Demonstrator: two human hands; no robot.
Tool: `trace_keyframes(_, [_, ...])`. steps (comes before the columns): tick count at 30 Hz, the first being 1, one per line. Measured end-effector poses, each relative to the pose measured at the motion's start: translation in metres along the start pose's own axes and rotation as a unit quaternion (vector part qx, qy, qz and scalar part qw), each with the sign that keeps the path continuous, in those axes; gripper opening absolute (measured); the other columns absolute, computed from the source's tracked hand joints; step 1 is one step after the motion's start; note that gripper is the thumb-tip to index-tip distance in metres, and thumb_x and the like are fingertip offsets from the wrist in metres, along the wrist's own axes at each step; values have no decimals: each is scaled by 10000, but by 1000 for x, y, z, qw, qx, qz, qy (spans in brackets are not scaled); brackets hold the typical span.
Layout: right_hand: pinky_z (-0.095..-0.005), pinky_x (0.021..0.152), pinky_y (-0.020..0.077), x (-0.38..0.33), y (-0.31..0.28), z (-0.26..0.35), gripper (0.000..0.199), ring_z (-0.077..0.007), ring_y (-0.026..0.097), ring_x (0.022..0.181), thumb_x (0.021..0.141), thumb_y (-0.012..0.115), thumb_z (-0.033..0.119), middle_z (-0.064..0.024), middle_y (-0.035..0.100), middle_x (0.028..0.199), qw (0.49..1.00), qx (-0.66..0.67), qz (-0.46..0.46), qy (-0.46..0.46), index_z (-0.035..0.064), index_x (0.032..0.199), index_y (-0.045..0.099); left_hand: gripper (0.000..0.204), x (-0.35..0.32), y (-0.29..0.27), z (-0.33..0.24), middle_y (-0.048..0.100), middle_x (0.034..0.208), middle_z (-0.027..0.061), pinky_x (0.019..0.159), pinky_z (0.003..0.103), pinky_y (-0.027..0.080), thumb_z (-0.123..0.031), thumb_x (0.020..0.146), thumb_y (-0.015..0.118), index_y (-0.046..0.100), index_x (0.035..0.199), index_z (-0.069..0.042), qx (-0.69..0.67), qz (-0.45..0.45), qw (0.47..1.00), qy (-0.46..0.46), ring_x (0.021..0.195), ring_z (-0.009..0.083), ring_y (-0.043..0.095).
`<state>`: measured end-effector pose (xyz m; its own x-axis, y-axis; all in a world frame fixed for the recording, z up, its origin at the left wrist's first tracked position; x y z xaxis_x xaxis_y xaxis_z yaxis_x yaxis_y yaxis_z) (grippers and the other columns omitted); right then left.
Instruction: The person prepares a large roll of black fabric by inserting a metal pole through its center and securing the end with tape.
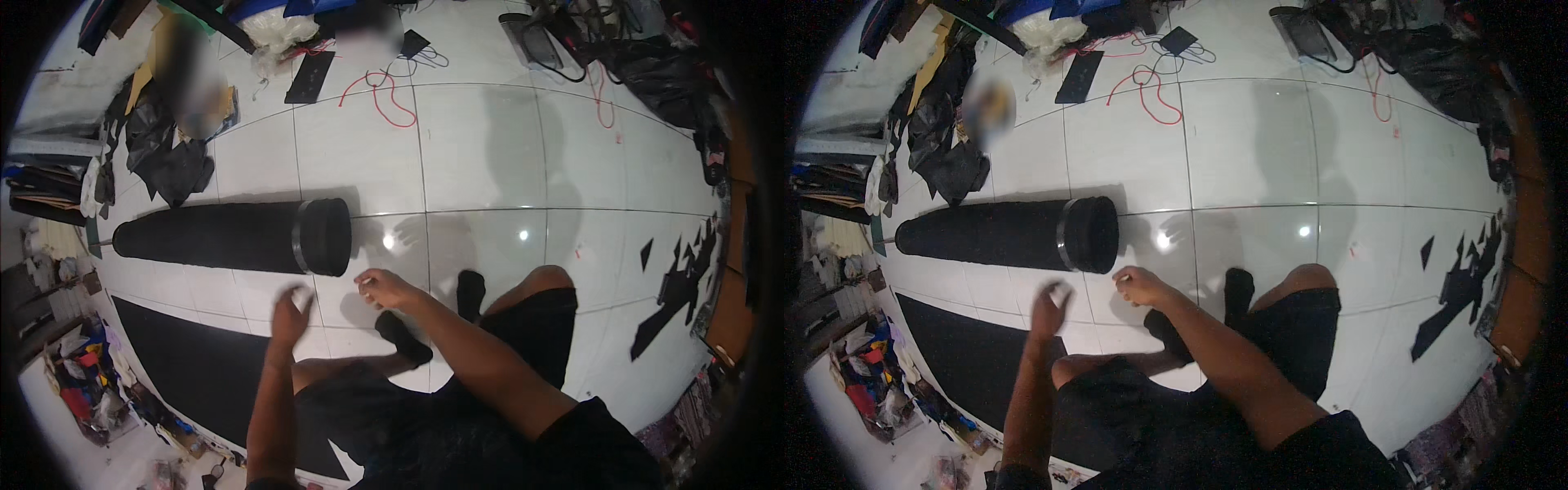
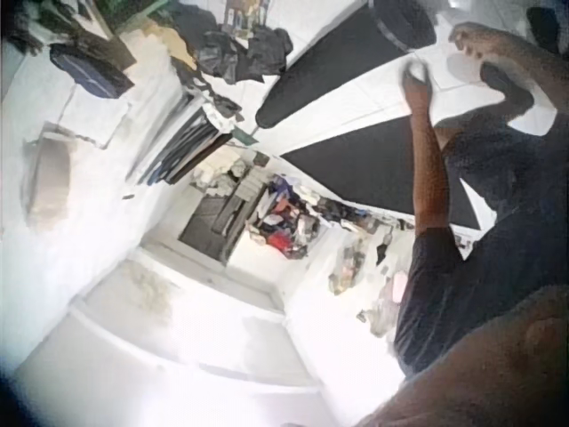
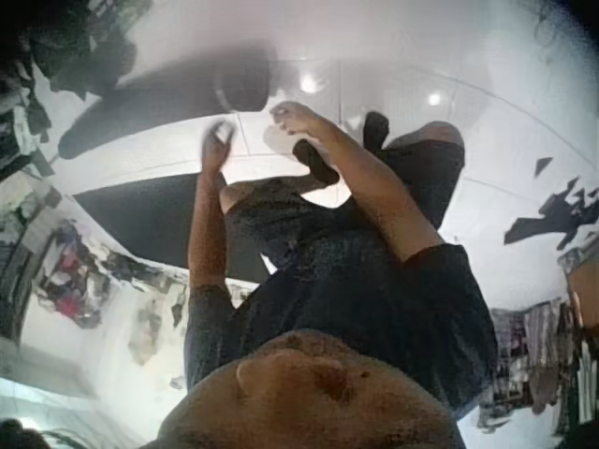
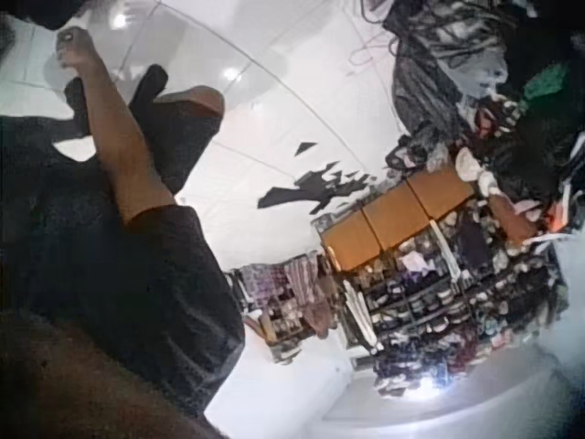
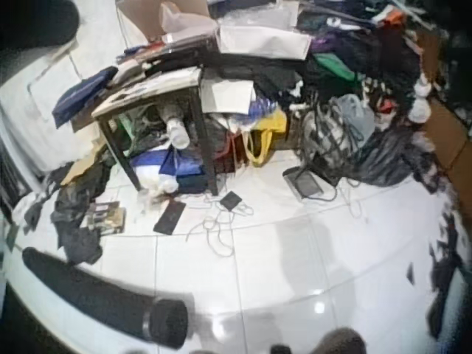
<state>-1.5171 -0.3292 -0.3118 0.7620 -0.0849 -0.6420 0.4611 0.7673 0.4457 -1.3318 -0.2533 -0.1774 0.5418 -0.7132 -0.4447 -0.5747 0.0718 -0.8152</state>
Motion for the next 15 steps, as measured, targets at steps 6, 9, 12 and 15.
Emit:
trace_keyframes(6, [-313,596,498,120,-19,-25,425,-160,568,728,921,539,153,-57,584,878,983,151,-99,-33,92,1341,513,450,145,32,-2,543,1335,208,1092,520,308,-396,876,625,644,1177,-62,211,-291,933,21,1318,410,415])
trace_keyframes(9, [-313,613,501,147,-39,-34,438,-157,565,747,926,528,157,-67,583,905,981,120,-117,-95,94,1359,501,490,164,65,19,500,1405,176,1136,568,195,-459,870,580,655,1191,-96,111,-290,949,-53,1388,412,317])
trace_keyframes(12, [-343,635,508,151,-32,-58,455,-167,580,781,933,520,148,-90,591,957,975,157,-134,-79,88,1382,481,480,161,78,27,512,1394,179,1142,565,185,-433,878,549,648,1211,-101,120,-283,951,-41,1369,417,354])
trace_keyframes(15, [-359,648,511,147,-15,-58,470,-183,590,803,937,521,113,-103,596,992,969,77,-187,-143,89,1403,460,438,160,74,18,566,1334,173,1133,569,204,-372,848,567,673,1170,-94,108,-323,940,-21,1333,428,401])
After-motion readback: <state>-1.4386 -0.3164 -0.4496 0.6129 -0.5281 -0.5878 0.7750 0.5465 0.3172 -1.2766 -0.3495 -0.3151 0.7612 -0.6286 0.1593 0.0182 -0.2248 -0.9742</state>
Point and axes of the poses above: each hand's wrist, its own x-axis towards the middle knuckle, its own y-axis out of the palm, z = x × y, the point moved 6 cm from there along x, towards the middle knuckle
